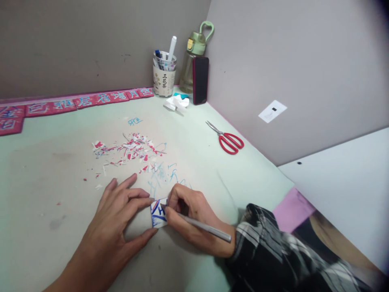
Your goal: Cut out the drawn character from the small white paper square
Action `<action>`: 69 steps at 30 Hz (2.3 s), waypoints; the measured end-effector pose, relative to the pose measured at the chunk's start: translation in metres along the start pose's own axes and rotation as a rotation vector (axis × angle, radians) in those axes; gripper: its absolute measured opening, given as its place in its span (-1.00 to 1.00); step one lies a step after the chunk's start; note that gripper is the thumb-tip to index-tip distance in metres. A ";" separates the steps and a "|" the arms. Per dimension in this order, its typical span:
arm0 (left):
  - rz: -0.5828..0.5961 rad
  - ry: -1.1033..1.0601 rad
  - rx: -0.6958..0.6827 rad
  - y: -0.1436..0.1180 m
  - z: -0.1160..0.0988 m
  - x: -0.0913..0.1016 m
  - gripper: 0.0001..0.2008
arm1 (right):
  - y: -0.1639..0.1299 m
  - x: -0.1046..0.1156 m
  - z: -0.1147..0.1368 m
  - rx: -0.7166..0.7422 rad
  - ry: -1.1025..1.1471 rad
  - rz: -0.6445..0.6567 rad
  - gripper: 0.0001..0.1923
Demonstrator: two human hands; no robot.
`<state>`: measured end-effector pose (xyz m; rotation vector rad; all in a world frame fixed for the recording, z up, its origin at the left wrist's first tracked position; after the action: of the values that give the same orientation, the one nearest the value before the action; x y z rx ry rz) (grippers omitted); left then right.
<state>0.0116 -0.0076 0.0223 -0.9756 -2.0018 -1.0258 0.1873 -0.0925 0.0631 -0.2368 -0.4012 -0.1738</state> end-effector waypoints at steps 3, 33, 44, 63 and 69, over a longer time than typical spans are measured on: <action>0.010 -0.002 -0.011 -0.001 0.000 0.000 -0.67 | 0.000 0.000 0.001 -0.002 0.006 0.005 -0.85; 0.007 -0.015 -0.022 0.000 -0.001 0.001 -0.67 | -0.004 -0.002 0.001 0.034 0.014 0.015 -0.83; 0.009 -0.020 -0.027 -0.001 -0.001 0.001 -0.67 | -0.004 -0.002 0.002 0.049 -0.027 0.009 -0.84; 0.001 -0.020 -0.031 0.001 -0.001 0.000 -0.67 | -0.006 -0.005 0.002 0.150 -0.059 0.015 -0.83; 0.007 -0.016 -0.034 0.000 0.000 0.000 -0.68 | -0.006 -0.006 0.002 0.161 -0.068 0.023 -0.82</action>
<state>0.0119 -0.0076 0.0219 -1.0114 -1.9980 -1.0546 0.1801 -0.0971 0.0634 -0.0892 -0.4771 -0.1105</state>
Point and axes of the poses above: each hand's wrist, its own y-axis towards the middle knuckle, its own x-axis out of the back of the hand, z = x × y, the point moved 3 cm from there along y, towards the middle knuckle, and after that the axes turned 8 degrees about -x, right-handed, at the moved point
